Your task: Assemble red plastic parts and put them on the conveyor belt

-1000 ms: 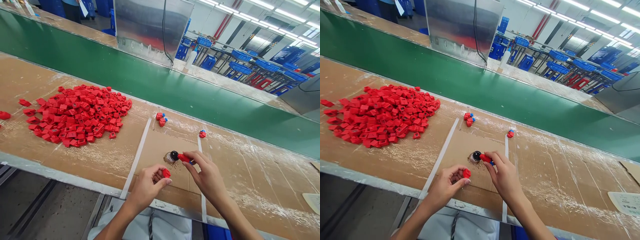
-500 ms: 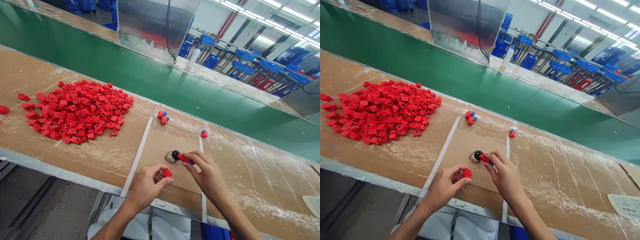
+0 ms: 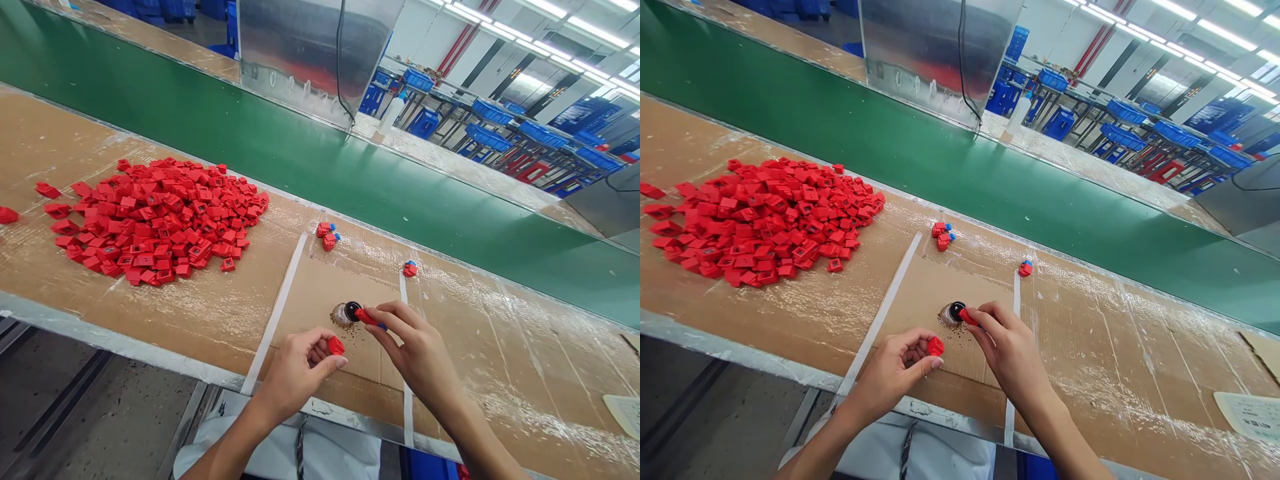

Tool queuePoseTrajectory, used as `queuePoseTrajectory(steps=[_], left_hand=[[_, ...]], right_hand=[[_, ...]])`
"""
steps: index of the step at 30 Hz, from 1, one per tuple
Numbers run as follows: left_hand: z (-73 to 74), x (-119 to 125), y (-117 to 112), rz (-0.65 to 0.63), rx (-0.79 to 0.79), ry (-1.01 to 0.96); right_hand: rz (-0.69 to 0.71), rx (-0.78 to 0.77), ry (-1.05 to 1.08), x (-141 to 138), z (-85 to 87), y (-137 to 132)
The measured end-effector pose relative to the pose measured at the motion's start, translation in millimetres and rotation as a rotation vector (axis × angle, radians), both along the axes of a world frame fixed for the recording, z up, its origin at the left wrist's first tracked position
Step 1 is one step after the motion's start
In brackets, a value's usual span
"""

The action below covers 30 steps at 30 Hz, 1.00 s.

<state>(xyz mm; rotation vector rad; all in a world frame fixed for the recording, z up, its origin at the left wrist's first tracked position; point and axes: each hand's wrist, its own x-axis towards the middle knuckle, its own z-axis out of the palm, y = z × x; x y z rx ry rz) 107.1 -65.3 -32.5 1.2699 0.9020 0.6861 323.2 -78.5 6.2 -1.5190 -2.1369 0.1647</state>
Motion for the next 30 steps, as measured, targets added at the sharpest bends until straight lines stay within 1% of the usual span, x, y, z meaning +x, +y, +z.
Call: queuePoseTrajectory(steps=[10, 19, 22, 26, 30], left_hand=[[-3.4, 0, -2, -0.007, -0.004, -0.012], [-0.3, -1, -1, -0.012, -0.034, -0.021], [-1.7, -1, 0, -0.015, -0.050, -0.048], [-7.1, -2, -1, -0.024, -0.115, -0.143], [-12.5, -3, -1, -0.033, -0.178, -0.235]], right_hand=[[-0.002, -0.005, -0.024, -1, 3.4, 2], [-0.002, -0.009, -0.030, -1, 2.6, 2], [-0.026, 0.001, 0.010, 0, 4.3, 3], [-0.070, -0.014, 0.094, 1, 6.7, 4], [-0.110, -0.047, 0.250, 0, 7.8, 1]])
